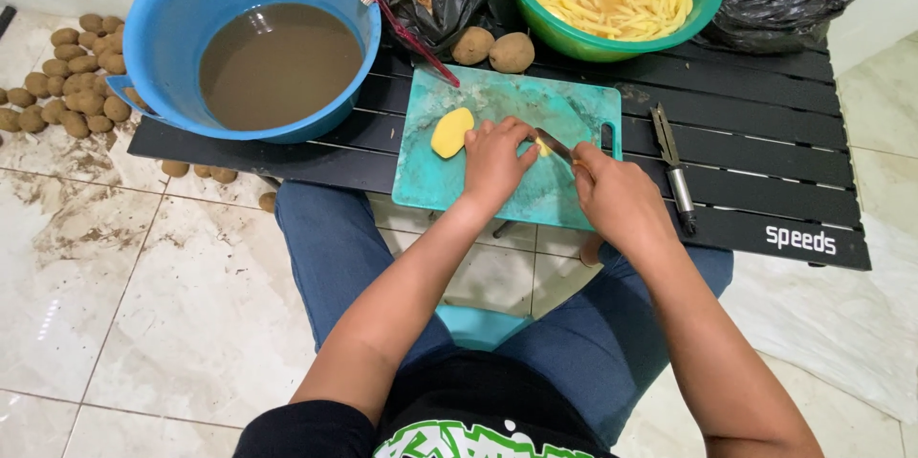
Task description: Slicing and julienning potatoes on a cutting board using a knife to prepare fries.
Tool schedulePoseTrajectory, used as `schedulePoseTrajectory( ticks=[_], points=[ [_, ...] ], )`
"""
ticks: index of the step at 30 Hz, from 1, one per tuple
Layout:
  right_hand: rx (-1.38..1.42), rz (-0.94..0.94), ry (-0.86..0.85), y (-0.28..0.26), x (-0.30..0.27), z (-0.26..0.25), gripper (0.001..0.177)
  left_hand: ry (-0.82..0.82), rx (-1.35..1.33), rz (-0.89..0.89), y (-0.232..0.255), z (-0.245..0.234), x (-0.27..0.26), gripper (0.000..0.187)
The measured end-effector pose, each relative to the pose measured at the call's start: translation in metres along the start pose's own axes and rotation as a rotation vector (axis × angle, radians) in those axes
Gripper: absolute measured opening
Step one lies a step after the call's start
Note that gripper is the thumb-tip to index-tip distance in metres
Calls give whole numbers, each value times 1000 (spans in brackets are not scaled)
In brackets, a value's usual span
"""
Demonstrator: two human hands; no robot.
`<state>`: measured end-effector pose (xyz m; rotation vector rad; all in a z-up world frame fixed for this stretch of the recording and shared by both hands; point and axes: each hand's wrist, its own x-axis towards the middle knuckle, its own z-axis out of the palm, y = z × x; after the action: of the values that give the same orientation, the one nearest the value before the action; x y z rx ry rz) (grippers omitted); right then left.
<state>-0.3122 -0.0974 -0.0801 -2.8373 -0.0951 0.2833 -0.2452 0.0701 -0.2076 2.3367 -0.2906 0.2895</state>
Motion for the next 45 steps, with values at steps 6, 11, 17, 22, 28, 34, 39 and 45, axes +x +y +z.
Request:
schedulePoseTrajectory(
  ticks=[6, 11, 17, 22, 28, 34, 39, 45],
  points=[
    [-40, -7, -14, -6, -23, -9, 36, 5, 16, 2, -1, 3, 1, 14],
    [-28, -9, -44, -9, -47, -23, 39, 0, 26, 7, 0, 2, 1, 15],
    [126, -31, -78, 36, -30, -36, 35, 12, 40, 36, -1, 4, 0, 14],
    [707, 11, -109, 110, 16, -21, 26, 17, 49, 87, -3, 6, -1, 17],
    [1025, 54, -221, 135, 40, 9, 22, 32, 43, 113, -5, 10, -1, 19],
    [1208, 47, -307, 135, 49, 36, 26, 46, 12, 129, -4, 8, -3, 23],
    [1304, 65, -278, 127, 46, 41, 28, 89, -47, 103, -14, 12, -1, 27],
    [1315, 36, -232, 108, 27, 18, 28, 80, -338, -60, -5, 1, 6, 28]
  ],
)
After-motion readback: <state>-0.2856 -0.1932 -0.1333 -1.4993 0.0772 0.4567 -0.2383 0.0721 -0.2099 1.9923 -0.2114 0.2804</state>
